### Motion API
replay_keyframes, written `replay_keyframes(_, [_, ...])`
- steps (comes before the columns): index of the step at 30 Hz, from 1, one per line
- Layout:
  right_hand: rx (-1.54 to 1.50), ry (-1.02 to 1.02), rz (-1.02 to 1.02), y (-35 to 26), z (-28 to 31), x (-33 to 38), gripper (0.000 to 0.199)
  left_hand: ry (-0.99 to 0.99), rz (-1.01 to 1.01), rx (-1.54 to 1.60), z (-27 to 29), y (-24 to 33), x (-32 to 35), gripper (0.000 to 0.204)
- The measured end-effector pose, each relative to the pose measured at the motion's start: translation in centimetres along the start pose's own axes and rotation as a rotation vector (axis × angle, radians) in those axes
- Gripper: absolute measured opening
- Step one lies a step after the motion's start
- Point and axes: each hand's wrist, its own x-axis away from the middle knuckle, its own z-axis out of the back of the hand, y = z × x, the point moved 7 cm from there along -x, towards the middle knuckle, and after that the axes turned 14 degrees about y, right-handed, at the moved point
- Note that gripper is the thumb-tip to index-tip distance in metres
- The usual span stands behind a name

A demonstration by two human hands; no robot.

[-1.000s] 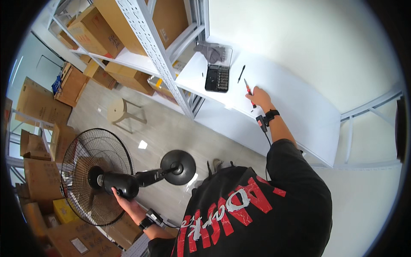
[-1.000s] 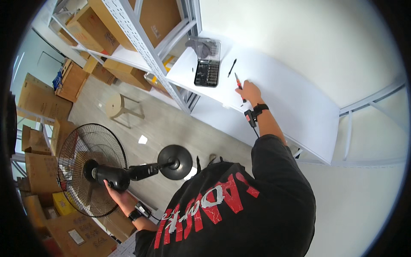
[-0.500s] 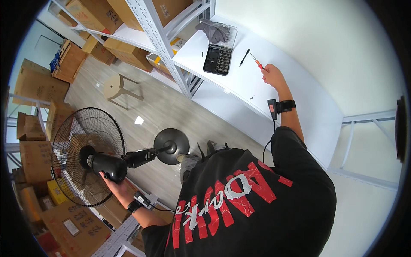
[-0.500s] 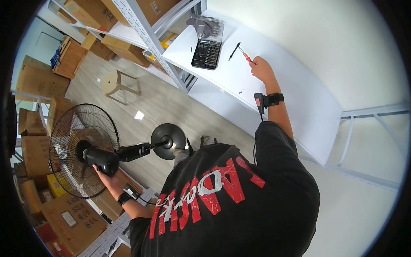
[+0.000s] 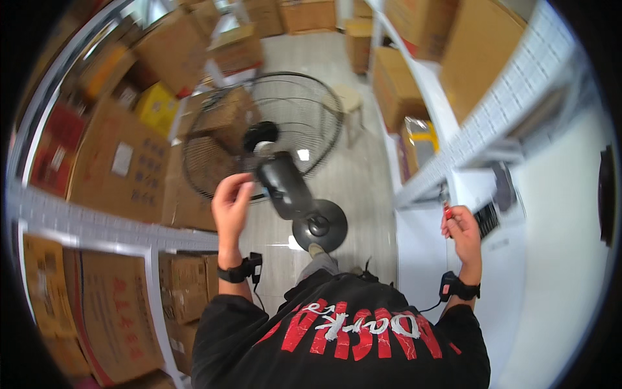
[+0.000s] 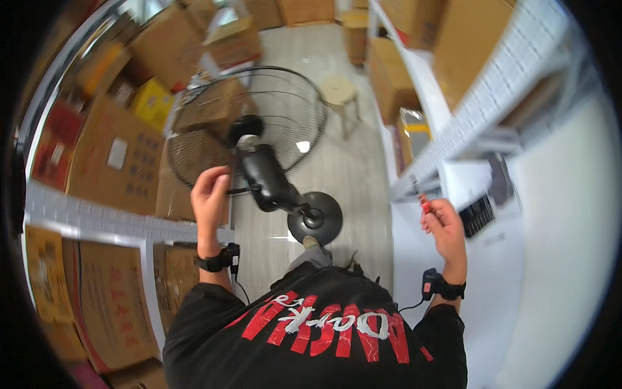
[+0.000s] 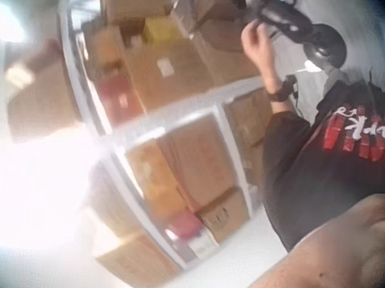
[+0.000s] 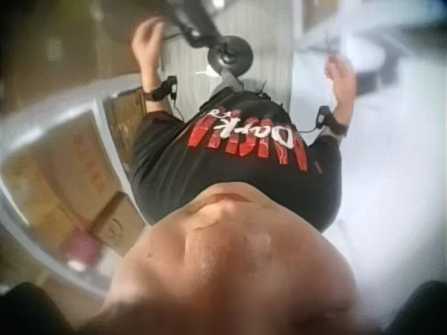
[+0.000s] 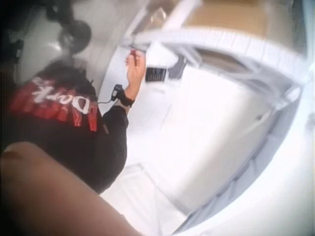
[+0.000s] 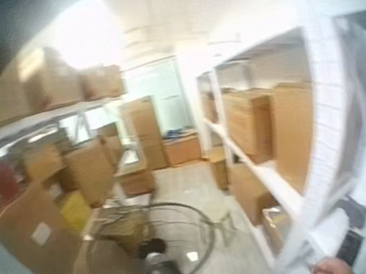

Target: The person assembles a black pedestal fan by attaching the motor housing to the stand and securing the front grille. They use a screwdriver to tighten screws on the fan cage and adjust the neck joint.

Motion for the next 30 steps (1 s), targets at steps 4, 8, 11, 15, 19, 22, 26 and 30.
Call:
replay_keyframes(4, [0.015, -0.252, 0.195, -5.0, -13.6, -5.1, 0.021, -0.380, -0.287, -0.005, -4.4, 10.7, -0.6, 0.031])
replay_keyframes(8, [0.230, -0.368, 0.420, -12.2, -24.9, -7.6, 0.018, -0.407, -0.257, 0.001, -3.7, 11.7, -3.4, 0.020])
replay_keyframes(11, [0.201, -0.422, 0.523, -15.0, -29.0, -8.0, 0.020, -0.343, -0.289, 0.010, -2.4, 11.5, -4.7, 0.009])
replay_keyframes(15, [0.230, -0.477, 0.611, -16.8, -31.6, -9.7, 0.023, -0.277, -0.280, -0.014, -1.0, 11.2, -7.1, 0.012])
replay_keyframes(19, [0.267, -0.410, 0.710, -18.9, -32.7, -12.8, 0.023, -0.175, -0.386, -0.079, 0.4, 12.5, -10.2, 0.011])
replay_keyframes(22, [0.277, -0.360, 0.775, -21.1, -33.2, -16.2, 0.022, 0.007, -0.426, -0.180, 2.2, 12.6, -14.1, 0.015])
replay_keyframes(26, [0.255, -0.338, 0.927, -23.9, -34.8, -20.3, 0.023, 0.008, -0.486, -0.414, 2.0, 12.0, -18.2, 0.030])
replay_keyframes(30, [0.303, -0.444, 0.963, -24.3, -37.5, -23.4, 0.019, -0.059, -0.334, -0.410, 0.6, 10.1, -20.0, 0.031])
